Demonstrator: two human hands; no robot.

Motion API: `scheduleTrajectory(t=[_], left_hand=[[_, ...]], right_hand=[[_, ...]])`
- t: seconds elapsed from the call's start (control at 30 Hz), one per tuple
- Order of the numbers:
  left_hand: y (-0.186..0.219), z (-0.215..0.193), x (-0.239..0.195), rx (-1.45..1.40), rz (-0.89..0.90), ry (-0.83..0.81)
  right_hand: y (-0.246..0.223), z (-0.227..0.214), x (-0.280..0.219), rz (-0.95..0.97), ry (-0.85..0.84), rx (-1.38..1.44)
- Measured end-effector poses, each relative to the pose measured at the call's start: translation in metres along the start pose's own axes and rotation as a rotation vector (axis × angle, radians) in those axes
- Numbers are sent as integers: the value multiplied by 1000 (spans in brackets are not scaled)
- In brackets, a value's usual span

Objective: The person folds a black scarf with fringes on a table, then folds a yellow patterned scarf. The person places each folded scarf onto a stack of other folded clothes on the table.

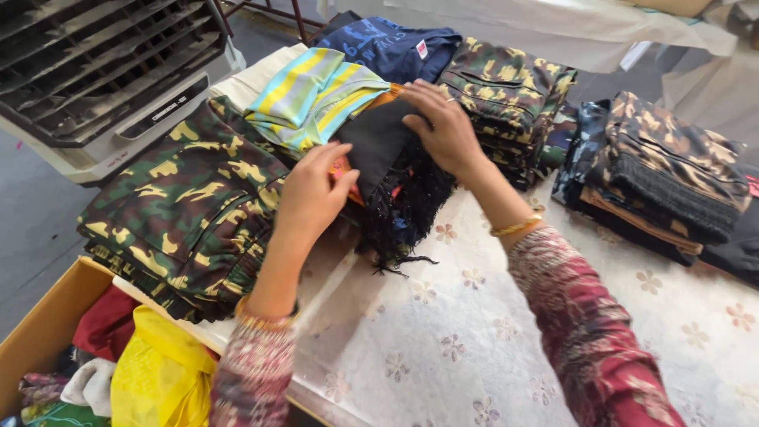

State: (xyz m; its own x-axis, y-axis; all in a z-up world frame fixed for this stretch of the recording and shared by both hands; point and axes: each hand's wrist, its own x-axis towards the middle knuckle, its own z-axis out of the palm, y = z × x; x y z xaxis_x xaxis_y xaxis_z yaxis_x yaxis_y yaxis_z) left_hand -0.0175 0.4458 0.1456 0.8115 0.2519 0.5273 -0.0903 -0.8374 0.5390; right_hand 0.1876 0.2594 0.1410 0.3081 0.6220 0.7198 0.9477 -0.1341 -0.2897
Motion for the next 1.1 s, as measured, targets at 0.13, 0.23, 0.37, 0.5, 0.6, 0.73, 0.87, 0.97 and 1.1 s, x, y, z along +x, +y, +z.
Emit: scheduleTrajectory(t=[0.13,0.23,0.37,0.5,0.6,0.73,0.87,0.97,1.1], left_hand=[[23,-74,-67,30,66,160],[-8,-123,-129,-177,-109,439],[-249,-144,-276,-187,-457,770],[-402,-116,-378,155,-772,49],[-400,-42,-416,414,-517,-366],[-352,1,-424,246,-437,-459],[-309,17,-410,87,-358,-542],[-283,21,-392,-22,-298,-606],[-236,16,-352,-151,-224,-685]], right_hand=[[-25,-73,-42,24,54,-80],[-33,-128,-102,14,-10,-177],[-41,-188,-198,101,-168,-261],[-53,-240,-283,205,-189,-335],[-59,-275,-343,412,-192,-408],[-69,-311,-399,568,-199,-507],[-73,-337,-442,722,-263,-549],[-65,-348,-480,860,-282,-536],[-53,-344,-520,771,-229,-508]])
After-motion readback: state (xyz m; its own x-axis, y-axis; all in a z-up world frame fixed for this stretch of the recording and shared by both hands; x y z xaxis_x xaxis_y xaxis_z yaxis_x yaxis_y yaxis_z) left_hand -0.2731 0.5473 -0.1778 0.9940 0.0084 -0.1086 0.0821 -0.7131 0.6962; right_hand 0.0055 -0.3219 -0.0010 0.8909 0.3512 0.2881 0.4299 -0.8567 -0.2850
